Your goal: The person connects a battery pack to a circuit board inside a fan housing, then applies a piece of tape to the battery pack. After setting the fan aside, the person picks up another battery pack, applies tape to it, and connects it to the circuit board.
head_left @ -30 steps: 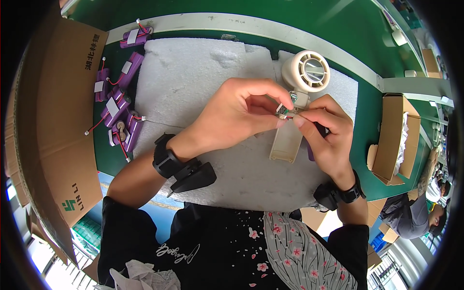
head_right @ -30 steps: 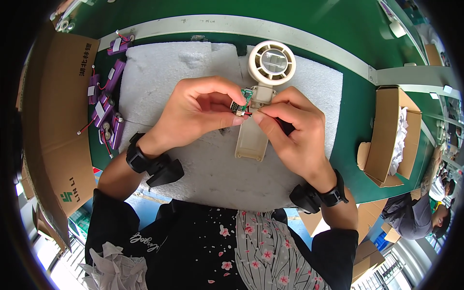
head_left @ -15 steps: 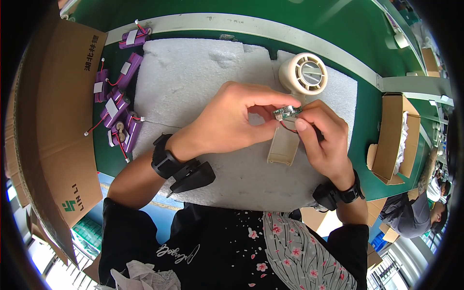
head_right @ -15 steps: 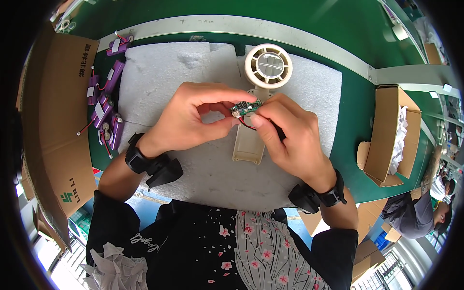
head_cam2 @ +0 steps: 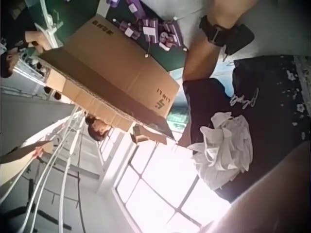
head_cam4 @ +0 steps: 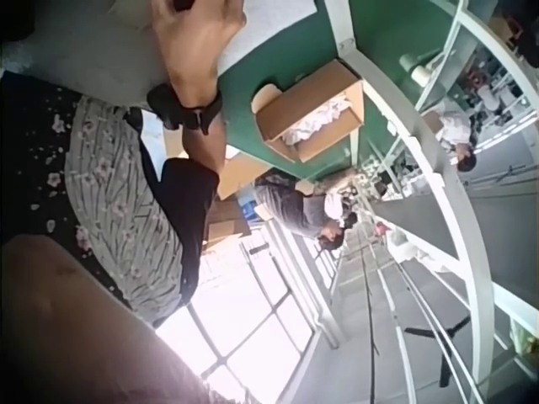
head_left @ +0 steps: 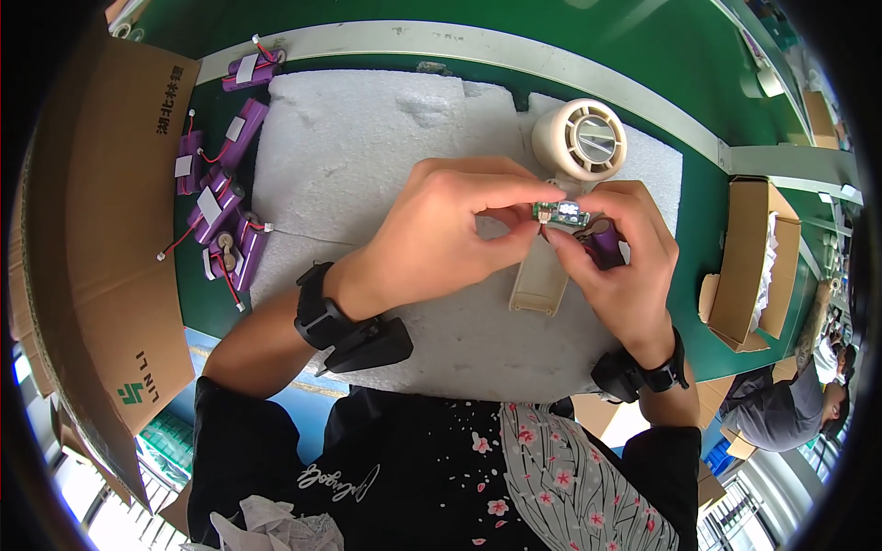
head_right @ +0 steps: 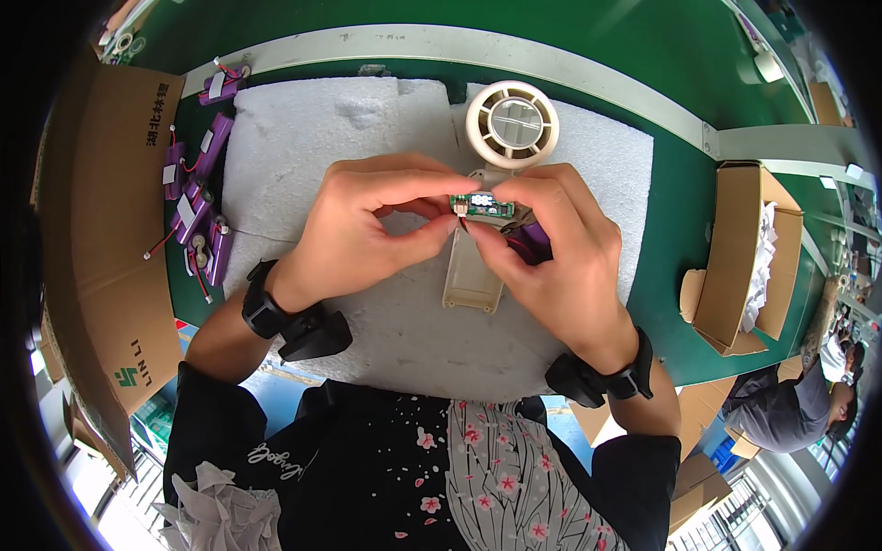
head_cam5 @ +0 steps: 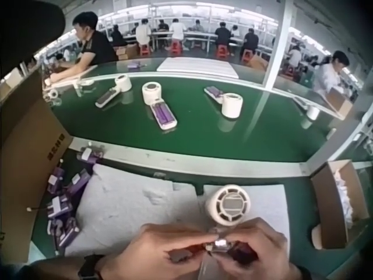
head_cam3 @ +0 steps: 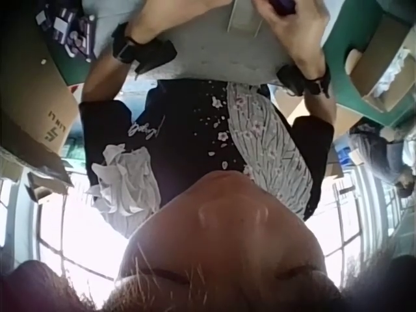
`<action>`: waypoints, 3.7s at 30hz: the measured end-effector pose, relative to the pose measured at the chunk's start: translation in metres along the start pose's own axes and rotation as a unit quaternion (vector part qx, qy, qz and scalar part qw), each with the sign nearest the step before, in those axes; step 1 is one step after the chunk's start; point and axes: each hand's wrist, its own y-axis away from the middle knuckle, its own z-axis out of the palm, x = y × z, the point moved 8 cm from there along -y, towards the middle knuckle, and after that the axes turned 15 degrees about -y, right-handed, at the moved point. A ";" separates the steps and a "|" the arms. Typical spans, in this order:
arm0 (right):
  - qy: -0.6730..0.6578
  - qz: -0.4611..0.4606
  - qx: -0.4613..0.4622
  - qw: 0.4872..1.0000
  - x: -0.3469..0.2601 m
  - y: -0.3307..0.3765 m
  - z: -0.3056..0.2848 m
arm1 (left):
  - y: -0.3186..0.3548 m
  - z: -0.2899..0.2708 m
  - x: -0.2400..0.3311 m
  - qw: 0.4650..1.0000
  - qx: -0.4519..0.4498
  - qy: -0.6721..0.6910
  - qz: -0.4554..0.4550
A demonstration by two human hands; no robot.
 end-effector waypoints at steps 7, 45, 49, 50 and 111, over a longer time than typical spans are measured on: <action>0.002 0.035 0.025 0.999 0.006 0.003 -0.001 | -0.001 -0.003 0.002 0.999 0.035 -0.030 0.010; -0.014 0.100 -0.017 0.995 0.006 0.002 -0.004 | 0.000 0.020 0.001 0.997 -0.021 -0.015 -0.076; 0.012 0.072 -0.022 0.997 0.003 0.002 -0.003 | 0.001 0.019 0.001 0.996 -0.010 -0.044 -0.082; 0.011 0.073 -0.022 0.997 0.004 0.002 -0.002 | 0.001 0.020 0.001 0.995 -0.010 -0.044 -0.084; -0.406 0.400 -0.234 0.787 0.041 0.018 0.003 | -0.004 0.007 -0.013 0.992 -0.041 0.058 -0.107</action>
